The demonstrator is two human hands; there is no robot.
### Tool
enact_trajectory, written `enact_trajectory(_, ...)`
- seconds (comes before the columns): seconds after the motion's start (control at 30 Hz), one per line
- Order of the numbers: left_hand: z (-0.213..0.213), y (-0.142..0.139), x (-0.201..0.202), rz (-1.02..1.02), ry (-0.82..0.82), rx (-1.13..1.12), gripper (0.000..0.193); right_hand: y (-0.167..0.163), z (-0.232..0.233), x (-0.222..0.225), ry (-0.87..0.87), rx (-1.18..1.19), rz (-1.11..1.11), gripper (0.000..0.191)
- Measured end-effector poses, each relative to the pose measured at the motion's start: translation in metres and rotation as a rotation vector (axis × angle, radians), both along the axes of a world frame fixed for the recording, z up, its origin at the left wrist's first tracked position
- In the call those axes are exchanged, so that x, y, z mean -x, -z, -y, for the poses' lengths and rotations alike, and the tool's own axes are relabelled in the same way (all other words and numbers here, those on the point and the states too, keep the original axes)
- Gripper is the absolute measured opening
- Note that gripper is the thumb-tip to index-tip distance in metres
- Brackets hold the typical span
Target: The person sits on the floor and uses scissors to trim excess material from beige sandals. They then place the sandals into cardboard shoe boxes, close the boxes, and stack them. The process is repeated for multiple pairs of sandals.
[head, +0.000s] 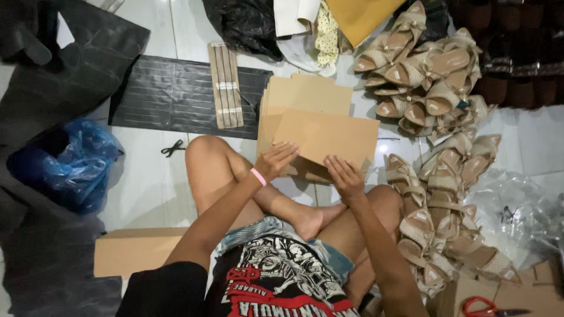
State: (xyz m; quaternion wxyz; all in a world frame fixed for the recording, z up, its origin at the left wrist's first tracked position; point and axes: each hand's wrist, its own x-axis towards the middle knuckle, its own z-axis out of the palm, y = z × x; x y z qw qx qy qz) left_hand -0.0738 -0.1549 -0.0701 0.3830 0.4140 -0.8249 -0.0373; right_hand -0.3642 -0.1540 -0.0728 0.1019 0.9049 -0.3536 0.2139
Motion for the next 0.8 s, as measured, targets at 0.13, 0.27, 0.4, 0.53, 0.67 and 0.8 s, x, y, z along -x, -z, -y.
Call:
enact_trajectory(0.13, -0.014, -0.006, 0.008, -0.019, -0.101, -0.066, 0.039, -0.005, 0.0, 0.008, -0.014, -0.067, -0.082, 0.046)
enact_trajectory(0.27, -0.055, -0.001, 0.011, -0.412, -0.415, -0.207, 0.024, -0.022, 0.033, -0.005, 0.134, -0.111, -0.246, 0.088)
enact_trajectory(0.4, -0.087, 0.021, -0.01, -0.987, -0.559, -0.588, 0.023, -0.052, 0.087, -0.049, 0.232, -0.741, 0.078, 0.126)
enact_trajectory(0.53, -0.113, 0.025, -0.034, -1.445, -0.432, -0.721, 0.051, -0.092, 0.092, -0.121, 0.184, -0.772, 0.088, 0.121)
enact_trajectory(0.67, -0.107, 0.004, -0.056, -1.585, -0.394, -0.538, 0.089, -0.124, 0.031, -0.217, -0.196, -0.627, 0.253, 0.11)
enact_trajectory(0.8, -0.105, -0.032, -0.115, -1.693, -0.854, -0.017, 0.088, -0.14, -0.034, -0.288, -0.591, -0.748, 0.259, 0.107)
